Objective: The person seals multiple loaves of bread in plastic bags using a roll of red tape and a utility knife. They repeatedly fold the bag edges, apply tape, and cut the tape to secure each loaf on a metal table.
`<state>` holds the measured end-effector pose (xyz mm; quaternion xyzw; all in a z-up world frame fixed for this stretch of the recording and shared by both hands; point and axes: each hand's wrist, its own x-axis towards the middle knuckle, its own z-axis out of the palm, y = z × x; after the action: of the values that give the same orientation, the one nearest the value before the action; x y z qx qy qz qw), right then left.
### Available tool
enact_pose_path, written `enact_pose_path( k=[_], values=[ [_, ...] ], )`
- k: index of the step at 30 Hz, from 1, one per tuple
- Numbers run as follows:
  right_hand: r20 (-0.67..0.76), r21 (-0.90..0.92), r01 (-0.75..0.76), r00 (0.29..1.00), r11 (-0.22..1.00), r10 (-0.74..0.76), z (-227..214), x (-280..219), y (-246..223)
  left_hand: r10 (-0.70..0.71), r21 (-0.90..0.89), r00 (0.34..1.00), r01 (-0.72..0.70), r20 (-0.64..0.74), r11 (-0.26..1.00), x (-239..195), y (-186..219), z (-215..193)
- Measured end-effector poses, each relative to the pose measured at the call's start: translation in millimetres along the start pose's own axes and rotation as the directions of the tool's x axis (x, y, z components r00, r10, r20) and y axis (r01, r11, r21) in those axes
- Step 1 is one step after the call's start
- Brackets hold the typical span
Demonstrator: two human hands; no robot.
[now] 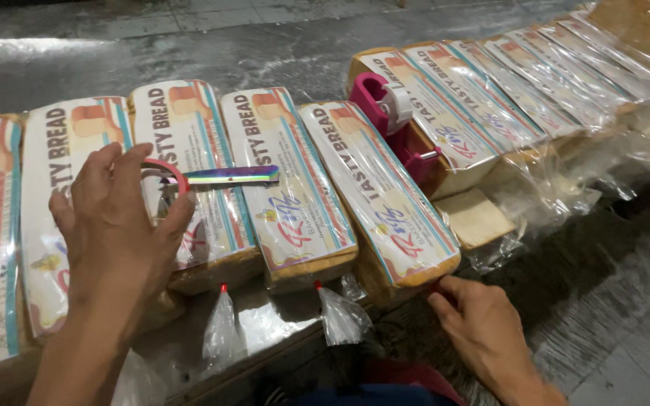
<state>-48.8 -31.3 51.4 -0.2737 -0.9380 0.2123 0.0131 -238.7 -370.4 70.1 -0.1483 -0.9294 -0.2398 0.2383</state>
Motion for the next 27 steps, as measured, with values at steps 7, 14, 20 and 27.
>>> enact_pose_path(
  k=[7, 14, 20, 27],
  values=[
    [0.020, 0.129, 0.097, 0.995, 0.987, -0.100, 17, 60, -20, 0.048, -0.057, 0.997, -0.051, -0.062, 0.997, -4, 33, -11],
    [0.182, 0.732, -0.160, 0.983, 0.662, 0.035, -17, 72, 68, 0.101, -0.271, 0.994, -0.109, -0.044, 0.956, -24, 123, 18],
    [0.318, 0.887, -0.436, 0.815, 0.152, 0.485, -3, 95, 167, 0.183, -0.589, 0.971, -0.057, 0.156, 0.806, -24, 218, 56],
    [0.331, 0.942, -0.334, 0.940, 0.033, 0.079, 28, 123, 208, 0.480, -0.618, 0.855, -0.272, 0.197, 0.738, -13, 314, 105]
  ],
)
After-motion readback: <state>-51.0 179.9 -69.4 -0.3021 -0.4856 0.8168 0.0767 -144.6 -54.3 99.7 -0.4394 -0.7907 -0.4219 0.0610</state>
